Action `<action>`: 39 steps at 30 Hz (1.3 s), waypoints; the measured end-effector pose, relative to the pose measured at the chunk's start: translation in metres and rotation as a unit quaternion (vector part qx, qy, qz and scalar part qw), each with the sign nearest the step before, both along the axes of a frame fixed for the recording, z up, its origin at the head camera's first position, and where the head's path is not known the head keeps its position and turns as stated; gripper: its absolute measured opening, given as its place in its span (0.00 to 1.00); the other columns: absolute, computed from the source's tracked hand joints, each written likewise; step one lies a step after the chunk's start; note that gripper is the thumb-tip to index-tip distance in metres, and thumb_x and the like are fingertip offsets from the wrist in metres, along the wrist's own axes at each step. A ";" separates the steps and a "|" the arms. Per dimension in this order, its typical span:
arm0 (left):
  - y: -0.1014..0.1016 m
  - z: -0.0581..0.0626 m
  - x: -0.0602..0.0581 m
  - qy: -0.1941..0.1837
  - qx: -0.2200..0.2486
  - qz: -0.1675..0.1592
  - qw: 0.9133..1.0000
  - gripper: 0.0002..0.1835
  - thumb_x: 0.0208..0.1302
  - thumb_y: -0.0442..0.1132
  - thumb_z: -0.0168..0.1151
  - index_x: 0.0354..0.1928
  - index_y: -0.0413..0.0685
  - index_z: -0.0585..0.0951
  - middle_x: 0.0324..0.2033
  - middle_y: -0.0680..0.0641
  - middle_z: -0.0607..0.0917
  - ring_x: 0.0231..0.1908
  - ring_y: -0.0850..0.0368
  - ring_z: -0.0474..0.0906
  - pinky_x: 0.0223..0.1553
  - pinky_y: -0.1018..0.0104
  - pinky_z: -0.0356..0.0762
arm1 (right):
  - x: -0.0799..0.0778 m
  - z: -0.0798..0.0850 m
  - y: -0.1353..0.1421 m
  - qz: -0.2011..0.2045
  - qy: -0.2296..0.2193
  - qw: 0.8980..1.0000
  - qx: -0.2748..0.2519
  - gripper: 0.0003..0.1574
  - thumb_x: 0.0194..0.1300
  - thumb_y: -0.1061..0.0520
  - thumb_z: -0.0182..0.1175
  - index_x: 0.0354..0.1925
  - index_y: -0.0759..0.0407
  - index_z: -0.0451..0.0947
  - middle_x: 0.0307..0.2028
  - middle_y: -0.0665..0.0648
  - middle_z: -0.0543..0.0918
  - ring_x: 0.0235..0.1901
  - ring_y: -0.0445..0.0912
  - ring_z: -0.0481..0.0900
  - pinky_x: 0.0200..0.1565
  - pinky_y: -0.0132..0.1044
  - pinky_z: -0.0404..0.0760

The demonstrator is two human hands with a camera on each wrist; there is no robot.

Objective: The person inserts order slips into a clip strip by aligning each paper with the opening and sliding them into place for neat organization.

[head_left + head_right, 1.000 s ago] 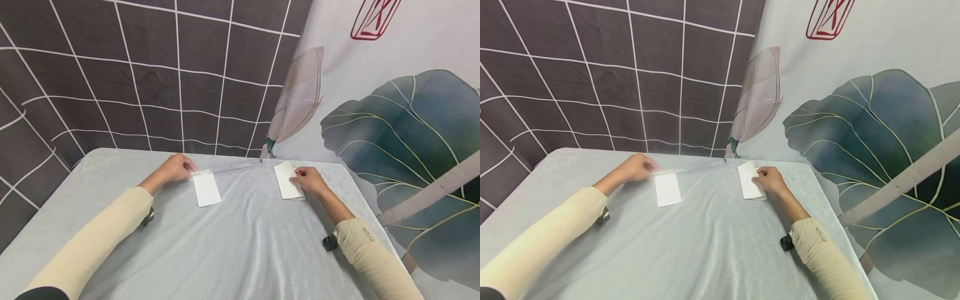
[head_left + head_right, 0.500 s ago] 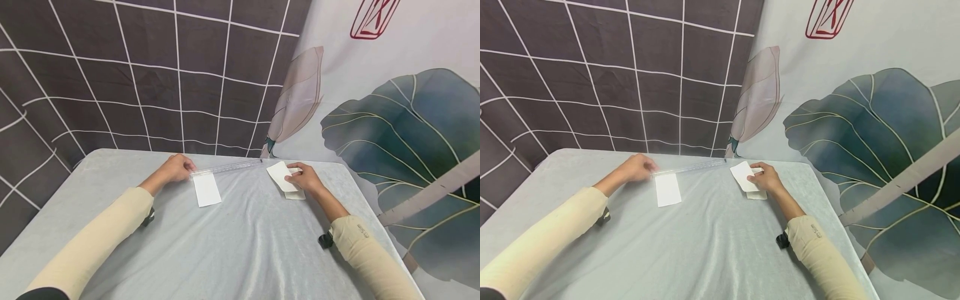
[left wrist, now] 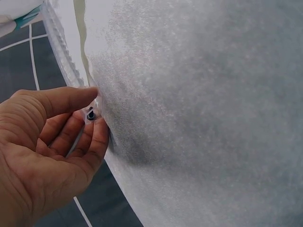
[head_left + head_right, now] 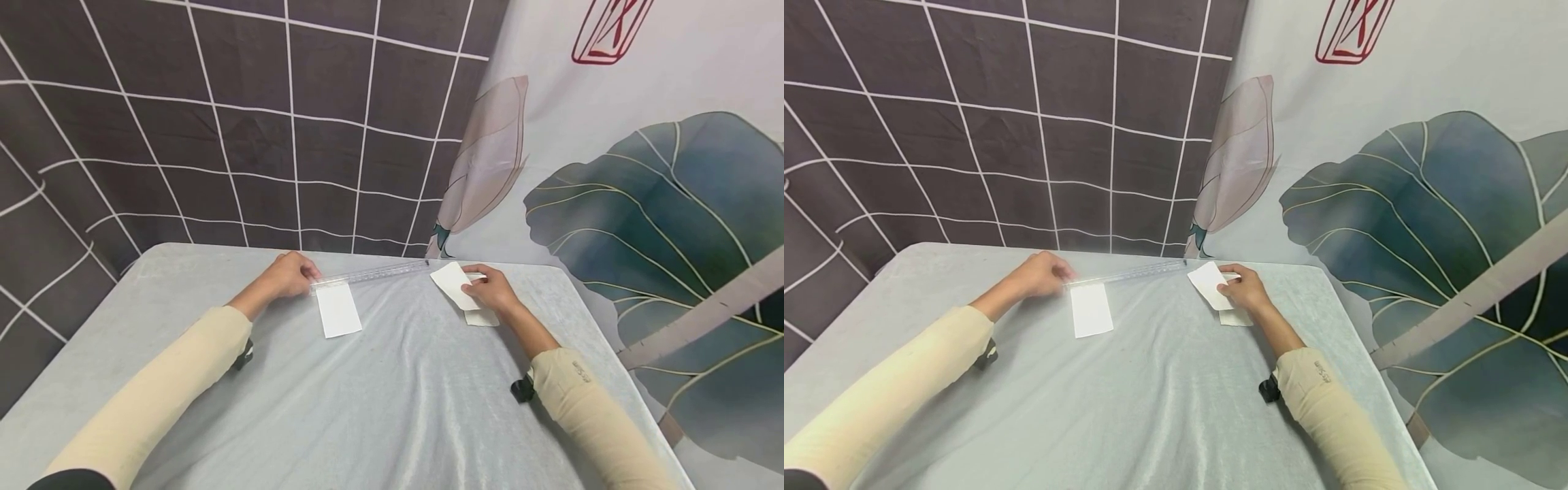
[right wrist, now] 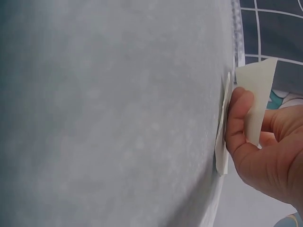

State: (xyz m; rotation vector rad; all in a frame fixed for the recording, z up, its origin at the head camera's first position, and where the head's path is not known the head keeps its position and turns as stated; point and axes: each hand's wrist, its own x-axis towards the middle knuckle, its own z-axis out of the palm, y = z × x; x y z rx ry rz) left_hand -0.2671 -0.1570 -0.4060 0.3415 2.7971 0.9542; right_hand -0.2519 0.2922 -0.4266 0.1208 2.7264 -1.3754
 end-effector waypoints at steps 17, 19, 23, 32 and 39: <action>0.000 -0.001 0.000 0.008 -0.003 -0.002 1.000 0.25 0.43 0.22 0.63 0.47 0.37 0.94 0.40 0.39 0.94 0.42 0.48 0.84 0.43 0.65 0.77 | -0.008 -0.004 -0.012 -0.035 -0.016 0.999 -0.003 0.31 0.79 0.57 0.69 0.74 0.65 0.79 0.66 0.76 0.86 0.59 0.59 0.87 0.48 0.33 0.78; 0.000 -0.001 0.001 0.005 -0.001 0.001 1.000 0.25 0.44 0.22 0.63 0.47 0.37 0.94 0.40 0.39 0.94 0.42 0.48 0.84 0.43 0.65 0.77 | -0.010 -0.005 -0.013 -0.037 -0.012 0.999 -0.001 0.30 0.79 0.57 0.69 0.73 0.66 0.79 0.65 0.76 0.87 0.56 0.56 0.87 0.46 0.31 0.78; 0.000 -0.001 0.000 0.007 -0.001 0.000 1.000 0.25 0.44 0.22 0.63 0.47 0.37 0.94 0.40 0.39 0.94 0.42 0.48 0.84 0.44 0.65 0.77 | -0.012 -0.006 -0.016 -0.043 -0.009 0.999 -0.002 0.29 0.78 0.57 0.69 0.71 0.66 0.80 0.63 0.75 0.88 0.51 0.51 0.86 0.44 0.30 0.77; 0.000 -0.002 -0.001 0.013 -0.007 -0.004 1.000 0.24 0.44 0.23 0.63 0.46 0.38 0.94 0.40 0.40 0.94 0.42 0.48 0.85 0.44 0.64 0.78 | -0.016 -0.008 -0.021 -0.052 -0.012 0.998 -0.017 0.27 0.77 0.58 0.70 0.69 0.67 0.81 0.56 0.71 0.90 0.43 0.44 0.83 0.42 0.30 0.77; -0.001 -0.001 -0.002 0.011 -0.010 -0.001 1.000 0.24 0.43 0.23 0.63 0.46 0.39 0.94 0.39 0.41 0.94 0.42 0.48 0.84 0.44 0.64 0.78 | -0.018 -0.008 -0.025 -0.052 -0.019 0.998 -0.025 0.27 0.77 0.57 0.70 0.67 0.68 0.81 0.45 0.59 0.88 0.40 0.42 0.79 0.42 0.32 0.77</action>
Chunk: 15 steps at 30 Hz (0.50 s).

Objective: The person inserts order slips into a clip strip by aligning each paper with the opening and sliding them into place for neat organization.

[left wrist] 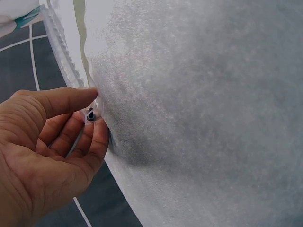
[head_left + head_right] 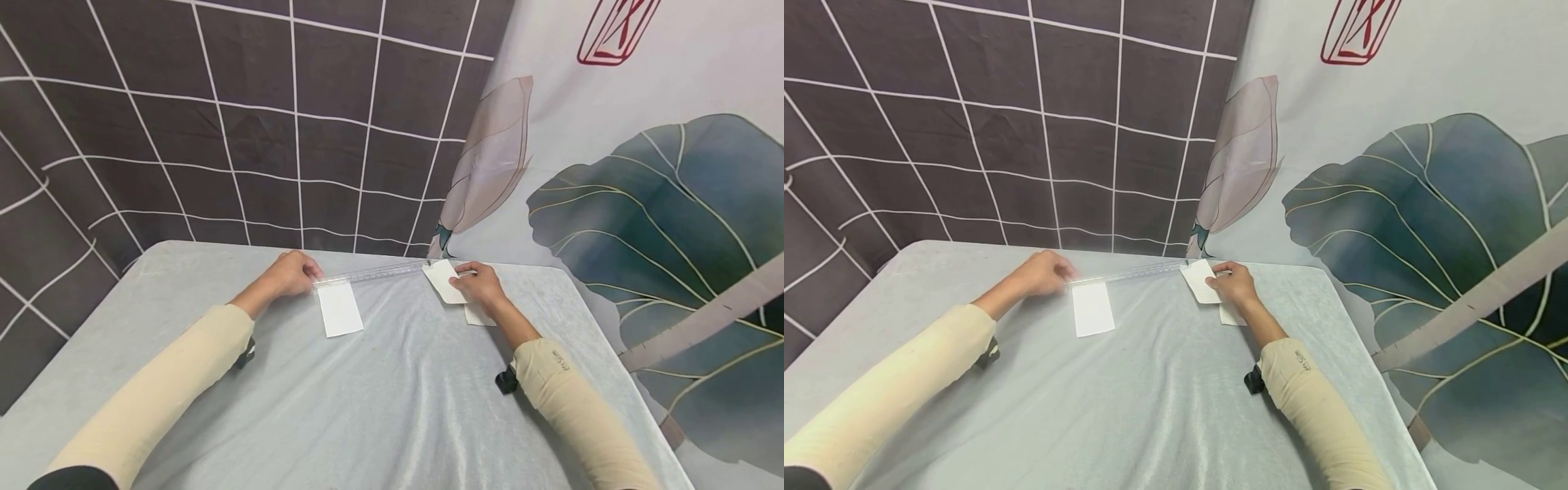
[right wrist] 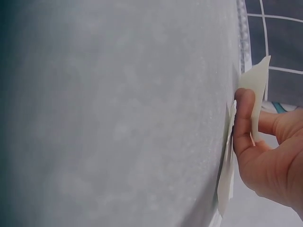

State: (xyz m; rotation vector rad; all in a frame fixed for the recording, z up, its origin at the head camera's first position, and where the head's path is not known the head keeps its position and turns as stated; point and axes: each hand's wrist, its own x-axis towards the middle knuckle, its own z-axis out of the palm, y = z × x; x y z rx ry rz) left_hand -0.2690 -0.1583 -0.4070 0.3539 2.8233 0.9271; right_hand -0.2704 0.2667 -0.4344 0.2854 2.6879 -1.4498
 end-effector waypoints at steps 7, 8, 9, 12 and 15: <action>0.000 -0.002 -0.001 -0.003 -0.003 0.002 1.000 0.24 0.43 0.23 0.64 0.46 0.39 0.94 0.40 0.40 0.94 0.42 0.48 0.84 0.44 0.64 0.78 | 0.000 0.000 -0.003 0.000 0.004 1.000 0.000 0.25 0.76 0.57 0.71 0.65 0.68 0.83 0.44 0.59 0.86 0.39 0.42 0.79 0.40 0.32 0.77; 0.000 -0.002 -0.001 -0.003 -0.003 0.002 1.000 0.25 0.43 0.23 0.64 0.46 0.38 0.94 0.40 0.40 0.94 0.42 0.48 0.85 0.44 0.64 0.78 | 0.000 -0.001 -0.003 0.003 0.006 1.000 0.001 0.25 0.76 0.57 0.71 0.65 0.68 0.83 0.46 0.60 0.87 0.39 0.43 0.80 0.40 0.31 0.77; 0.000 -0.001 -0.001 -0.004 -0.002 0.002 1.000 0.25 0.43 0.23 0.64 0.47 0.38 0.93 0.40 0.40 0.94 0.42 0.48 0.84 0.44 0.64 0.78 | 0.000 -0.001 -0.004 0.003 0.007 1.000 0.001 0.25 0.76 0.57 0.71 0.65 0.68 0.83 0.48 0.63 0.88 0.41 0.44 0.80 0.41 0.31 0.77; 0.001 -0.001 -0.001 -0.004 0.000 0.003 1.000 0.25 0.43 0.23 0.64 0.47 0.38 0.93 0.41 0.40 0.94 0.42 0.48 0.84 0.44 0.64 0.78 | 0.000 -0.001 -0.006 0.008 0.013 1.000 0.001 0.26 0.76 0.58 0.71 0.67 0.68 0.82 0.55 0.70 0.89 0.45 0.47 0.84 0.43 0.30 0.78; 0.000 -0.001 0.000 -0.002 -0.002 0.003 1.000 0.25 0.43 0.23 0.64 0.46 0.38 0.94 0.40 0.40 0.94 0.42 0.48 0.84 0.44 0.64 0.78 | 0.000 -0.001 -0.008 0.009 0.015 1.000 0.001 0.26 0.76 0.59 0.71 0.68 0.67 0.82 0.60 0.73 0.88 0.49 0.49 0.85 0.44 0.29 0.78</action>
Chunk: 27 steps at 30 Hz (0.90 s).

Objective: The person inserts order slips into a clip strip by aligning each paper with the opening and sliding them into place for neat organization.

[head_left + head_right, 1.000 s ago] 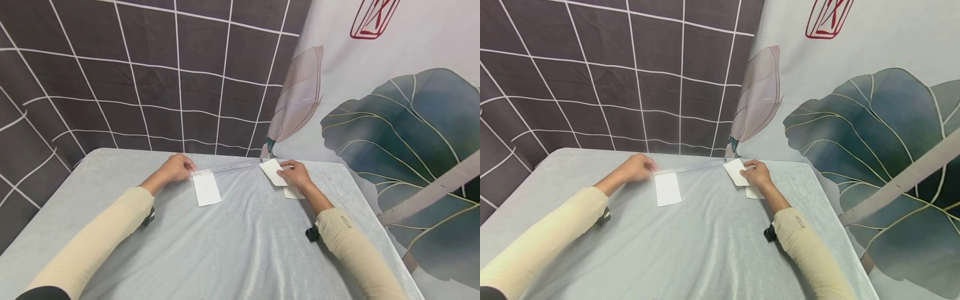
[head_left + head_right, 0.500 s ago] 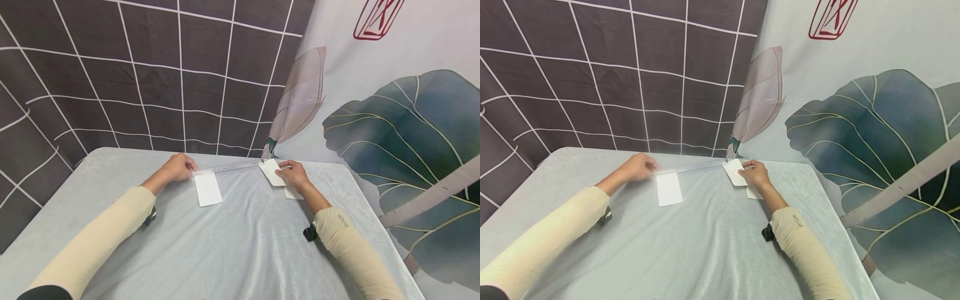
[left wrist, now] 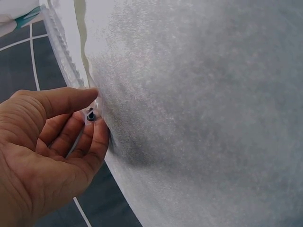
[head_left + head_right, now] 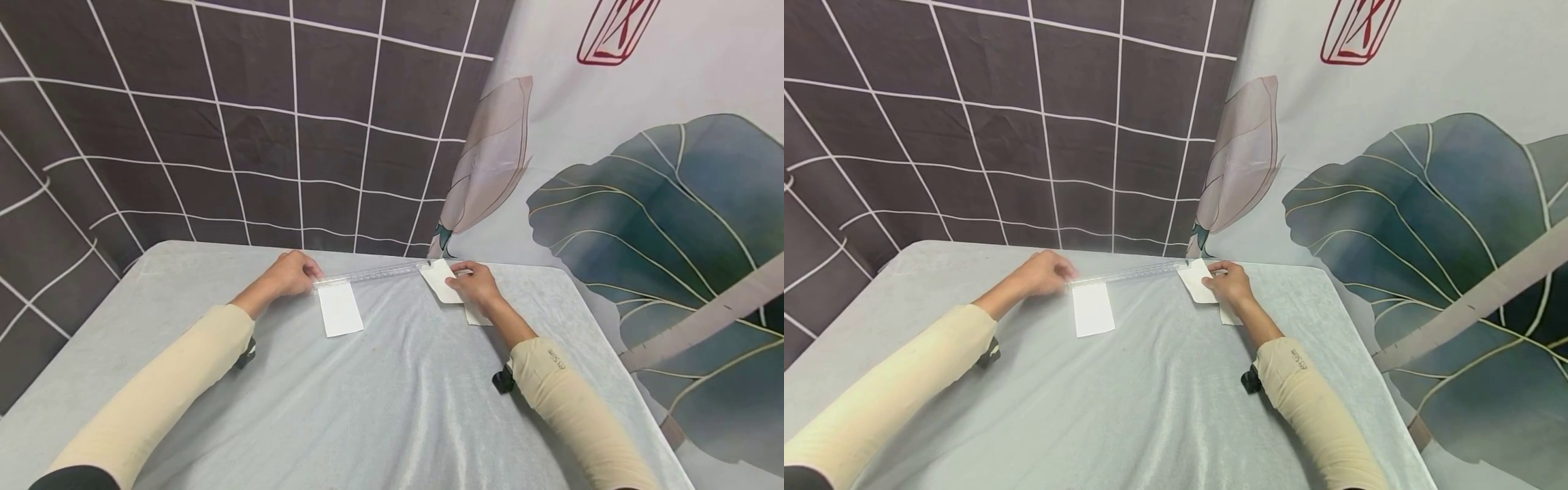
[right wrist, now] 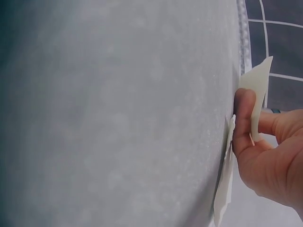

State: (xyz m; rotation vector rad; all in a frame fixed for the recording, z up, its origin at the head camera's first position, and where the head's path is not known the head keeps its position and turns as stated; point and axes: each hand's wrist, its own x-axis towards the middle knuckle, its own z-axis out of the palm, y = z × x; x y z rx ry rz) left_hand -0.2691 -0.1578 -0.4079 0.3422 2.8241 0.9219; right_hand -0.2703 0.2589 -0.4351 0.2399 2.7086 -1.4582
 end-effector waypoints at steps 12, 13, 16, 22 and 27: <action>0.001 0.000 0.000 -0.005 -0.004 0.006 1.000 0.25 0.44 0.22 0.64 0.46 0.39 0.94 0.39 0.42 0.94 0.41 0.49 0.82 0.42 0.65 0.76 | 0.001 0.000 -0.006 0.008 -0.011 1.000 -0.006 0.28 0.77 0.59 0.70 0.70 0.66 0.80 0.64 0.74 0.86 0.49 0.49 0.84 0.42 0.29 0.78; 0.001 0.000 0.000 -0.004 -0.004 0.006 1.000 0.25 0.44 0.22 0.64 0.46 0.39 0.94 0.39 0.42 0.94 0.41 0.49 0.82 0.42 0.65 0.76 | 0.002 0.001 -0.007 0.009 -0.013 1.000 -0.007 0.28 0.77 0.59 0.70 0.70 0.66 0.80 0.64 0.75 0.85 0.49 0.49 0.84 0.42 0.29 0.78; 0.000 0.001 0.001 -0.002 -0.006 0.004 1.000 0.24 0.44 0.22 0.64 0.46 0.39 0.94 0.39 0.41 0.94 0.41 0.48 0.83 0.42 0.64 0.76 | 0.000 0.000 -0.008 0.010 -0.016 1.000 -0.009 0.28 0.77 0.58 0.70 0.70 0.66 0.81 0.66 0.75 0.85 0.50 0.49 0.84 0.42 0.29 0.78; 0.001 0.002 0.001 0.002 -0.006 0.003 1.000 0.24 0.44 0.23 0.64 0.46 0.39 0.94 0.39 0.41 0.94 0.42 0.48 0.83 0.43 0.64 0.77 | -0.001 -0.001 -0.010 0.015 -0.017 1.000 0.001 0.28 0.77 0.58 0.70 0.70 0.67 0.81 0.68 0.75 0.84 0.56 0.54 0.86 0.43 0.28 0.79; 0.000 0.002 0.001 0.000 -0.004 0.002 1.000 0.23 0.44 0.23 0.64 0.46 0.39 0.94 0.40 0.40 0.94 0.43 0.47 0.84 0.44 0.63 0.78 | -0.002 -0.001 -0.013 0.012 -0.019 1.000 0.003 0.28 0.77 0.58 0.70 0.70 0.66 0.81 0.68 0.74 0.85 0.59 0.57 0.86 0.44 0.28 0.78</action>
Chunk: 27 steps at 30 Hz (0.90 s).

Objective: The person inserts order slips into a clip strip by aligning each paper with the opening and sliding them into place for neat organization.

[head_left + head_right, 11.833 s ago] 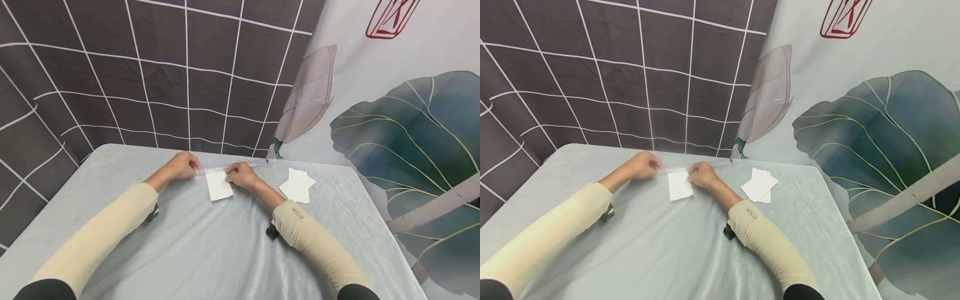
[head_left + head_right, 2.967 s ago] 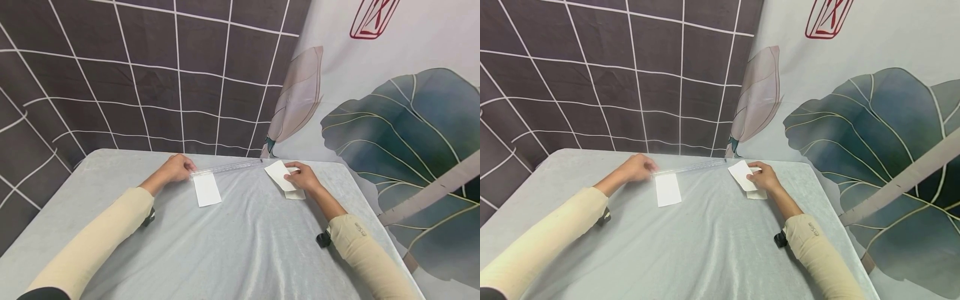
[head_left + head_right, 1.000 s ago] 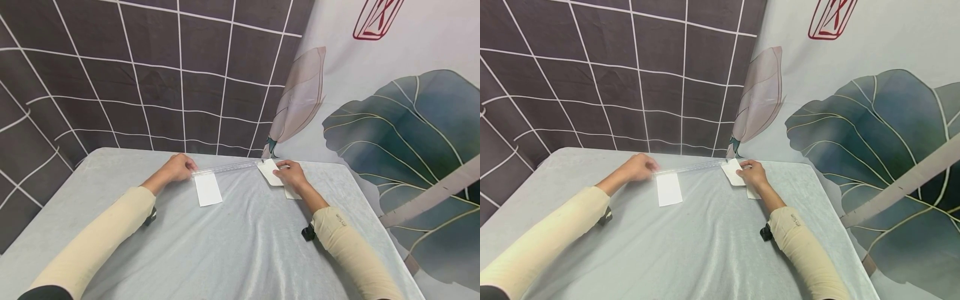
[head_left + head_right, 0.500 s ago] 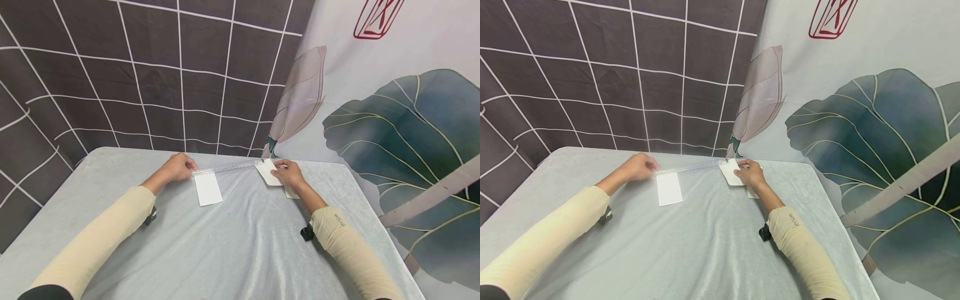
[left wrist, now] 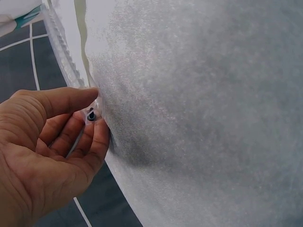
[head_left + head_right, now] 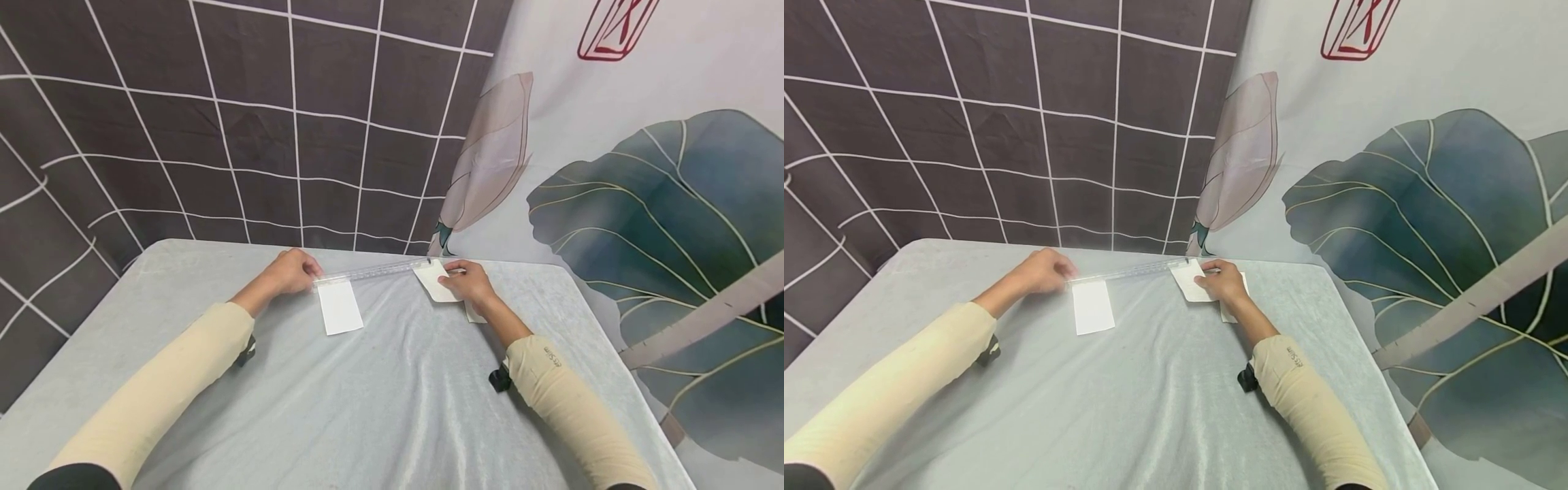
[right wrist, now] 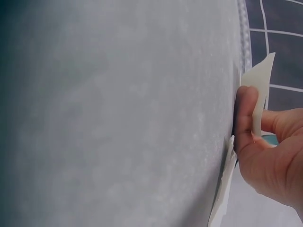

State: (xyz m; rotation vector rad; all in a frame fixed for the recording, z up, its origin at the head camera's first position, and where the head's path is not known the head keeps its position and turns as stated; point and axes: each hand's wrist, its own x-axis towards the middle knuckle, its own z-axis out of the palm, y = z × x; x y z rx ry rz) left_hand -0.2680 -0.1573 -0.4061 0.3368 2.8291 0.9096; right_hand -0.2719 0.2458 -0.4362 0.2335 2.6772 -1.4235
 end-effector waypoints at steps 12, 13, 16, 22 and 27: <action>0.000 0.001 0.000 -0.008 0.007 0.002 1.000 0.24 0.43 0.23 0.64 0.45 0.40 0.94 0.41 0.41 0.95 0.43 0.47 0.84 0.44 0.62 0.79 | -0.001 0.001 -0.006 0.002 -0.011 1.000 0.012 0.29 0.77 0.56 0.70 0.70 0.65 0.81 0.69 0.72 0.85 0.66 0.61 0.85 0.62 0.44 0.82; 0.000 0.001 0.000 -0.008 0.008 0.001 1.000 0.23 0.43 0.23 0.64 0.45 0.40 0.94 0.40 0.41 0.95 0.42 0.47 0.84 0.44 0.62 0.79 | -0.001 0.001 -0.007 0.003 -0.011 1.000 0.012 0.29 0.77 0.56 0.70 0.70 0.65 0.81 0.69 0.72 0.85 0.66 0.61 0.85 0.63 0.45 0.82; -0.004 -0.003 -0.004 0.001 0.013 -0.007 1.000 0.22 0.42 0.24 0.64 0.42 0.42 0.94 0.36 0.43 0.94 0.39 0.49 0.83 0.42 0.62 0.79 | -0.001 0.002 -0.008 0.007 -0.012 1.000 0.018 0.28 0.77 0.56 0.70 0.70 0.65 0.81 0.69 0.72 0.85 0.65 0.60 0.85 0.64 0.47 0.82; -0.001 0.000 -0.002 -0.006 0.008 -0.002 1.000 0.23 0.43 0.23 0.63 0.44 0.41 0.94 0.37 0.43 0.94 0.40 0.49 0.83 0.42 0.64 0.78 | -0.002 0.002 -0.009 0.022 -0.010 1.000 0.019 0.28 0.77 0.56 0.70 0.69 0.66 0.81 0.68 0.73 0.84 0.63 0.59 0.84 0.63 0.47 0.82; 0.001 0.000 -0.001 -0.008 0.001 0.001 1.000 0.24 0.44 0.23 0.64 0.46 0.38 0.94 0.40 0.40 0.95 0.41 0.48 0.83 0.42 0.64 0.77 | -0.001 0.005 -0.011 0.032 -0.010 0.999 0.018 0.28 0.77 0.57 0.70 0.69 0.68 0.81 0.69 0.73 0.83 0.62 0.59 0.84 0.64 0.47 0.81</action>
